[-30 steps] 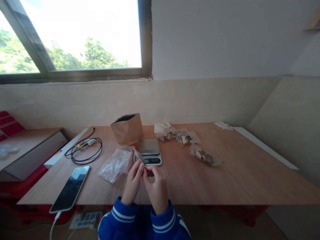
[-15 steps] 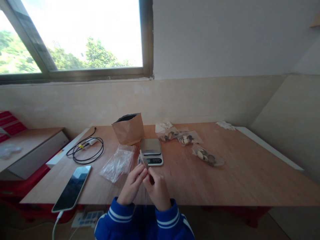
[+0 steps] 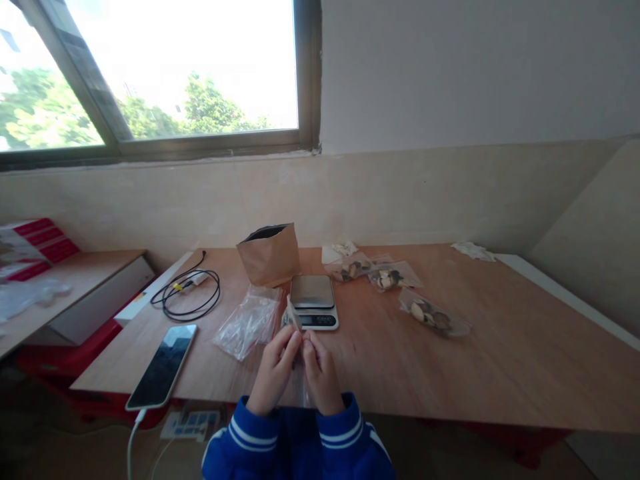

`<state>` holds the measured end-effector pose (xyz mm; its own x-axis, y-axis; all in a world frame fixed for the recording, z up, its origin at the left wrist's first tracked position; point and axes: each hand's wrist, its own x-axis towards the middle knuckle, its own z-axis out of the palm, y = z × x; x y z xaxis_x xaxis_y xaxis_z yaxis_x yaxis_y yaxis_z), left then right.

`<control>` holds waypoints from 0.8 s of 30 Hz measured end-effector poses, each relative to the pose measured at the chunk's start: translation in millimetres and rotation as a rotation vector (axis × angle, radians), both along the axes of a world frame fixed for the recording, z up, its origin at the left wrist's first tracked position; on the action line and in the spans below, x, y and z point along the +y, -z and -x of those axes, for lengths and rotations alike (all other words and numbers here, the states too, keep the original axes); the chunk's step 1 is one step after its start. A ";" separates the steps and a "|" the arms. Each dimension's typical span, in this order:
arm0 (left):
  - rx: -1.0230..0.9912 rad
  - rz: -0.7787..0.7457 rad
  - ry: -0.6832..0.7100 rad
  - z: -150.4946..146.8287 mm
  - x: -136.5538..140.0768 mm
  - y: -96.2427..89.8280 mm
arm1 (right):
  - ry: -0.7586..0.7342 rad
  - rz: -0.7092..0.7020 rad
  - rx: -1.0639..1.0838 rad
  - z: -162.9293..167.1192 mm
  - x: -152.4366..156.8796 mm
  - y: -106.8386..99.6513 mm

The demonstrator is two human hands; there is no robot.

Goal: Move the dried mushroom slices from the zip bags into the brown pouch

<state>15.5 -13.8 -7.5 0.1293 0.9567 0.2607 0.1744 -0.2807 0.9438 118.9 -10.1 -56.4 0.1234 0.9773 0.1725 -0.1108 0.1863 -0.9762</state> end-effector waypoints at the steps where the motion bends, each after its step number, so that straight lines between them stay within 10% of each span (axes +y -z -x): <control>1: -0.005 -0.001 0.002 0.0 0.2 0.8 | -0.020 -0.022 0.000 0.5 0.1 -1.8; 15: 0.011 -0.080 -0.302 30.8 -1.8 -6.6 | 0.182 -0.155 -0.083 -41.4 10.2 -3.1; 24: -0.057 -0.004 -0.089 15.4 2.7 -3.9 | -0.194 -0.114 -0.221 5.9 -13.1 -34.4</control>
